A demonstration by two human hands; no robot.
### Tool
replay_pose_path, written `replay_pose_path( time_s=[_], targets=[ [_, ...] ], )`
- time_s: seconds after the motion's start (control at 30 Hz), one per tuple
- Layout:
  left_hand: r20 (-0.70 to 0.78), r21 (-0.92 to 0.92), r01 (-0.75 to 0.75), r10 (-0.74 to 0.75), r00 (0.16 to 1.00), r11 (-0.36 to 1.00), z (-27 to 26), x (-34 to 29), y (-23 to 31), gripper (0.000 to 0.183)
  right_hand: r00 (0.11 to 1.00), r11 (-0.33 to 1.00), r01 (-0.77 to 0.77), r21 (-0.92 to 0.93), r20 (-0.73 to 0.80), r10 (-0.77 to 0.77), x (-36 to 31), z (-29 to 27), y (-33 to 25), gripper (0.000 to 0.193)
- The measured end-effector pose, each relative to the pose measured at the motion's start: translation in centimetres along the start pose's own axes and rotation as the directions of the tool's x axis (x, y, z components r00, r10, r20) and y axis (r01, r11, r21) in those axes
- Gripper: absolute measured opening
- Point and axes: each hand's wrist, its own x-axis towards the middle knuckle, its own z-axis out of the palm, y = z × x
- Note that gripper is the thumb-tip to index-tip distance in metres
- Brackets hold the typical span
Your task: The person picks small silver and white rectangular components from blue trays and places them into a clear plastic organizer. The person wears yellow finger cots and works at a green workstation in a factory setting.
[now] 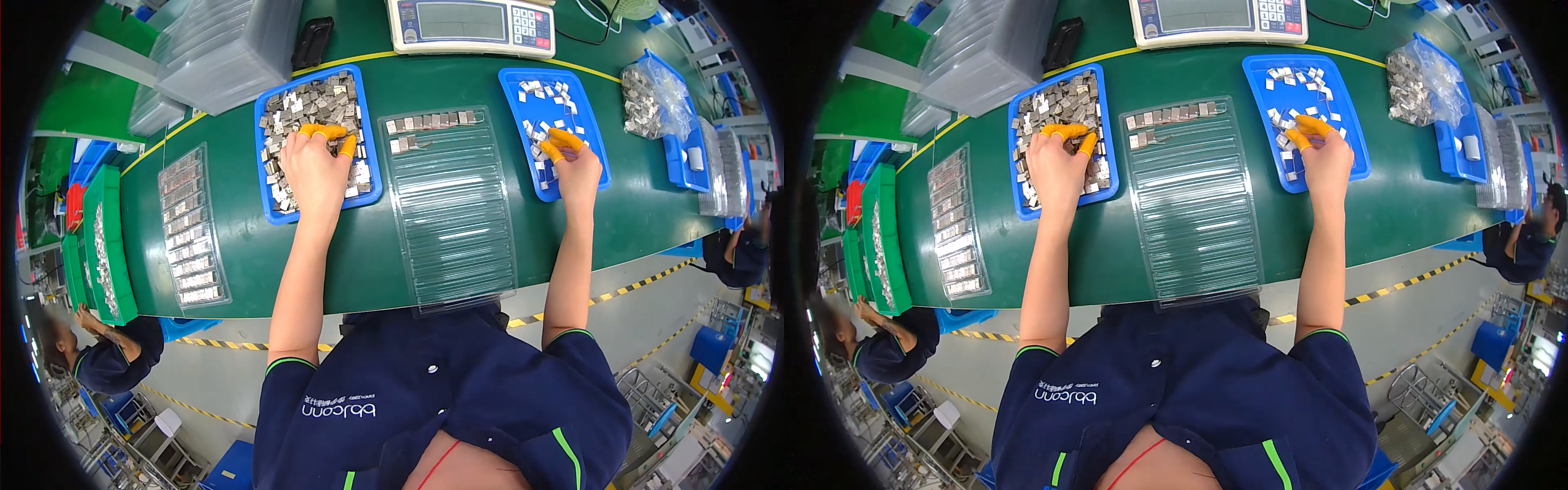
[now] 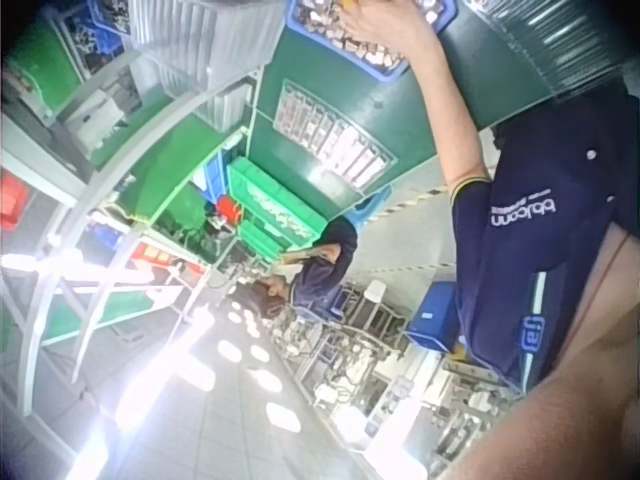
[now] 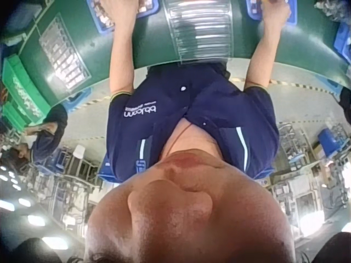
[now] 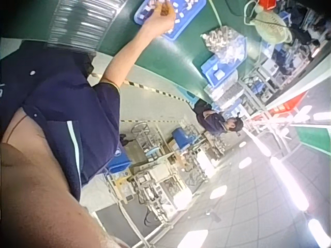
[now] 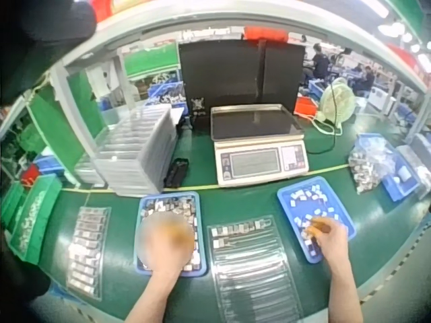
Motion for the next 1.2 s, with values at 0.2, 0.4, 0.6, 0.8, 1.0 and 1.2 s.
replay_pose_path(
  time_s=[0.2, 0.4, 0.6, 0.8, 1.0, 1.2],
  targets=[
    [0.147, -0.295, 0.123, -0.083, 0.986, 0.947, -1.8, 0.9, -0.5, 0.016, 0.994, 0.915, 0.020, 0.403, -0.106, 0.025, -0.2, -0.5, -0.4, 0.025],
    [0.463, -0.813, 0.462, -0.088, 0.882, 0.355, -2.9, -2.8, 1.1, 0.020, 0.998, 0.722, 0.067, 0.689, -0.035, -0.060, -3.1, -0.8, -3.6, 0.022],
    [0.478, -0.849, 0.502, -0.167, 0.862, 0.162, -2.9, -4.7, 0.6, 0.021, 0.996, 0.656, 0.052, 0.753, 0.006, -0.086, -6.0, 0.6, -5.6, 0.018],
    [0.389, -0.864, 0.437, -0.220, 0.894, 0.250, -3.5, -4.3, 1.6, 0.021, 0.984, 0.595, -0.164, 0.787, 0.171, 0.044, -7.3, 1.3, -4.8, 0.021],
    [0.399, -0.866, 0.433, -0.176, 0.900, 0.251, -3.1, -4.6, 2.4, 0.029, 0.979, 0.684, -0.139, 0.716, 0.202, -0.013, -7.9, 1.4, -5.2, 0.022],
    [0.148, -0.855, 0.209, -0.162, 0.976, 0.476, -2.8, -5.4, 4.2, 0.022, 0.916, 0.857, 0.239, 0.457, 0.186, -0.355, -8.2, 1.1, -6.8, 0.013]
  ],
)
